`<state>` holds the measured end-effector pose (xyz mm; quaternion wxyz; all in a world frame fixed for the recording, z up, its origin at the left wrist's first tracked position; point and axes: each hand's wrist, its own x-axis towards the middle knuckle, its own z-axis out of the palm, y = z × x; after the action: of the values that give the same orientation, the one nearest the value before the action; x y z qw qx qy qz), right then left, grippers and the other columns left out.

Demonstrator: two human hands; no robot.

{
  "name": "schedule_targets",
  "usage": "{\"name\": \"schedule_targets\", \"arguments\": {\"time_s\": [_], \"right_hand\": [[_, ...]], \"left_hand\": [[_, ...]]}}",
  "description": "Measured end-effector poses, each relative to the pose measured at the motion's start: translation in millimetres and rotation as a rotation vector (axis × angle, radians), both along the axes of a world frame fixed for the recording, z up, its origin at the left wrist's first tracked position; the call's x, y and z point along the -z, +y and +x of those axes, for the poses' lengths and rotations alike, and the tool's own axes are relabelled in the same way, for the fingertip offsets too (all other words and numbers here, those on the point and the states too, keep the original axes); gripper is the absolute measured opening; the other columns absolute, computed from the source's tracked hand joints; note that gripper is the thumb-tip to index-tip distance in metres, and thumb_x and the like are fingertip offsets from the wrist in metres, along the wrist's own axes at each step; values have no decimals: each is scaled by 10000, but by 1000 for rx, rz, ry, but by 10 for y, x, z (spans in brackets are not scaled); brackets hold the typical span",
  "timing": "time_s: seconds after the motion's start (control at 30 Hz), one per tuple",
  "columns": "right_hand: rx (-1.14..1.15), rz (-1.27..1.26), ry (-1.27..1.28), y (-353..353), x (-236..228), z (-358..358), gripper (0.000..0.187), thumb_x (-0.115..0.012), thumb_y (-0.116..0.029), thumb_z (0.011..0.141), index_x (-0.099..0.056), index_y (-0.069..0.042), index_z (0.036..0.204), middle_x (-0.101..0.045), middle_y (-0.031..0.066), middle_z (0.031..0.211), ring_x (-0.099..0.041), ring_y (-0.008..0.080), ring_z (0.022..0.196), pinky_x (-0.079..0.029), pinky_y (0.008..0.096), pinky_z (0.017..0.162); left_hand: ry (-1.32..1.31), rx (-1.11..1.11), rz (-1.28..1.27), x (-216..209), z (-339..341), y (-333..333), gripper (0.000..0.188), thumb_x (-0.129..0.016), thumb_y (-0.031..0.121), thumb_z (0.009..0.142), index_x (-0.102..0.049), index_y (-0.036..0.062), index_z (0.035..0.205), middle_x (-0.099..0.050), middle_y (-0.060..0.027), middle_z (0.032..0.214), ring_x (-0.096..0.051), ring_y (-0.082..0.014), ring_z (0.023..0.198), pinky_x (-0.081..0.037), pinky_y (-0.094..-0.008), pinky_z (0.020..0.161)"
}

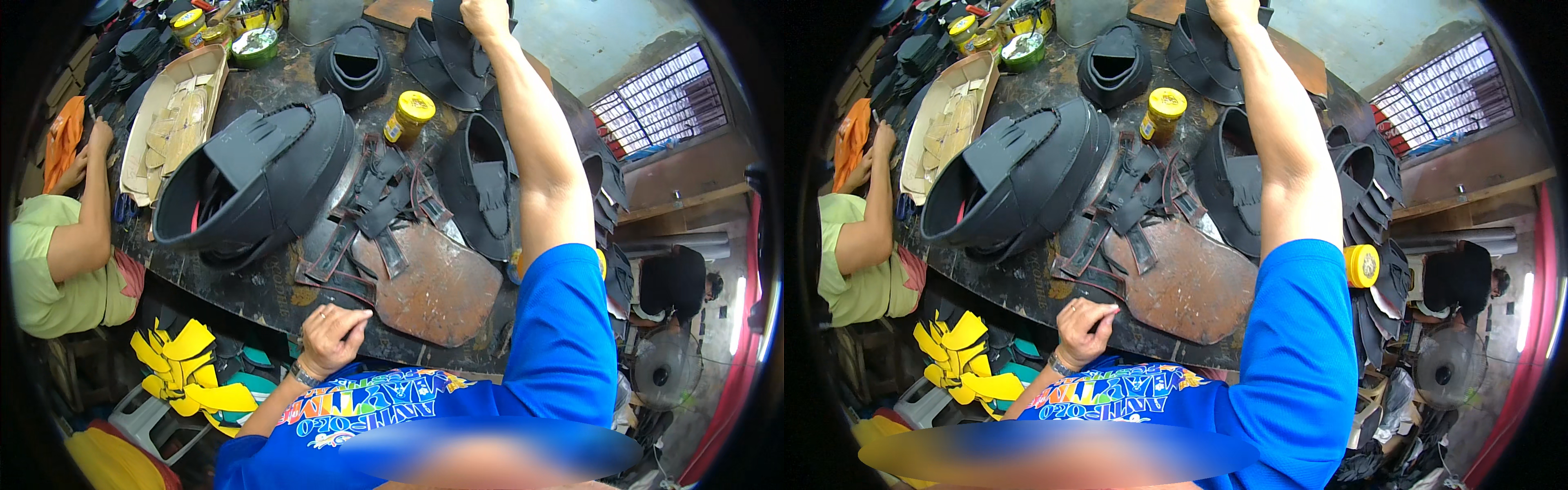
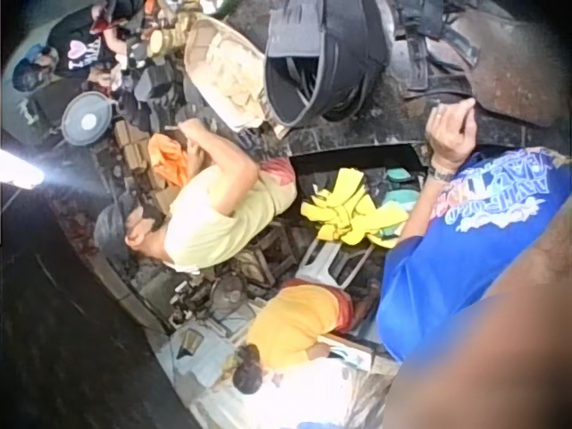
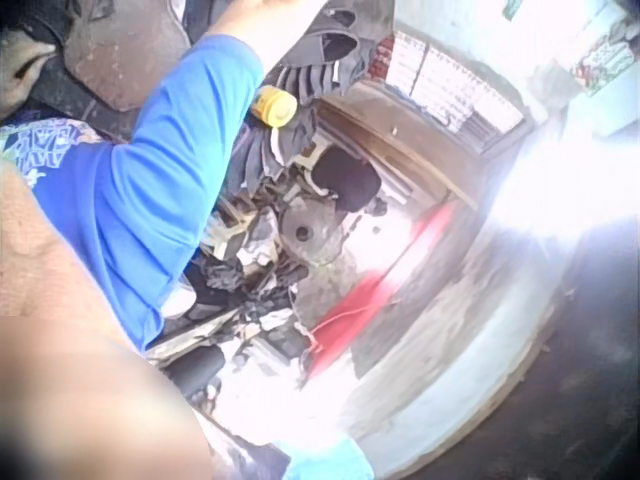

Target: The person applies a yellow adhesive from a small container to the seams of black shoe uppers. They repeatedly dip the applicator into the container and run it along the stitched edges of each upper, then place the treated pieces on the table.

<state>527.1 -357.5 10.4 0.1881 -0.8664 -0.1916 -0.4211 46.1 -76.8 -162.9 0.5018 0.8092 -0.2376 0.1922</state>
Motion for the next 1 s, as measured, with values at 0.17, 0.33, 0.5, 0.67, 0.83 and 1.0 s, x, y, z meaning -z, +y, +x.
{"name": "schedule_targets", "arguments": {"time_s": [0.17, 0.33, 0.5, 0.67, 0.83, 1.0], "right_hand": [[202, -10, 204, -21, 347, 605, 692, -558, -31, 827, -419, -99, 1502, -657, 324, 1066, -656, 463, 952, -522, 509, 870], [374, -85, 434, -12, 789, 453, 887, -550, -51, 800, -181, -85, 1606, -610, 346, 1238, -632, 464, 1089, -473, 510, 981], [109, -65, -59, 397, 573, -62, 804, -580, -33, 813, -276, -56, 1557, -687, 259, 1147, -648, 475, 1052, -497, 525, 926], [-481, -96, 757, 1000, 440, -993, 782, -643, -16, 811, -361, -189, 1519, -711, 193, 975, -701, 360, 909, -556, 438, 814], [-228, -569, 434, 1385, 816, -1303, 909, -708, -33, 808, -301, -331, 1564, -703, 188, 916, -697, 380, 883, -568, 474, 804], [-188, -458, 477, 1445, 814, -1128, 713, -688, -75, 846, -440, -222, 1499, -711, 172, 936, -680, 323, 937, -524, 411, 809]], "left_hand": [[11, 50, 6, 6, 26, 28, 210, -747, -6, 752, -724, 80, 942, -702, -49, 790, -647, -220, 645, -461, -333, 587], [10, 63, -4, 23, 38, 23, 239, -764, 0, 740, -731, 87, 960, -703, -37, 773, -640, -211, 634, -455, -329, 577], [14, 69, -4, 20, 27, 24, 250, -770, 1, 725, -739, 92, 955, -704, -34, 772, -635, -207, 636, -458, -325, 578], [-11, 97, 27, 45, 34, 36, 296, -770, 40, 745, -723, 98, 1031, -691, -24, 776, -632, -188, 657, -470, -313, 591], [-20, 94, 34, 58, 27, 31, 298, -765, 57, 775, -719, 97, 1066, -690, -29, 784, -635, -185, 674, -476, -312, 596], [-5, 53, 2, 42, 0, 26, 249, -753, 47, 786, -731, 98, 1030, -697, -28, 795, -627, -194, 673, -468, -318, 605]]}}
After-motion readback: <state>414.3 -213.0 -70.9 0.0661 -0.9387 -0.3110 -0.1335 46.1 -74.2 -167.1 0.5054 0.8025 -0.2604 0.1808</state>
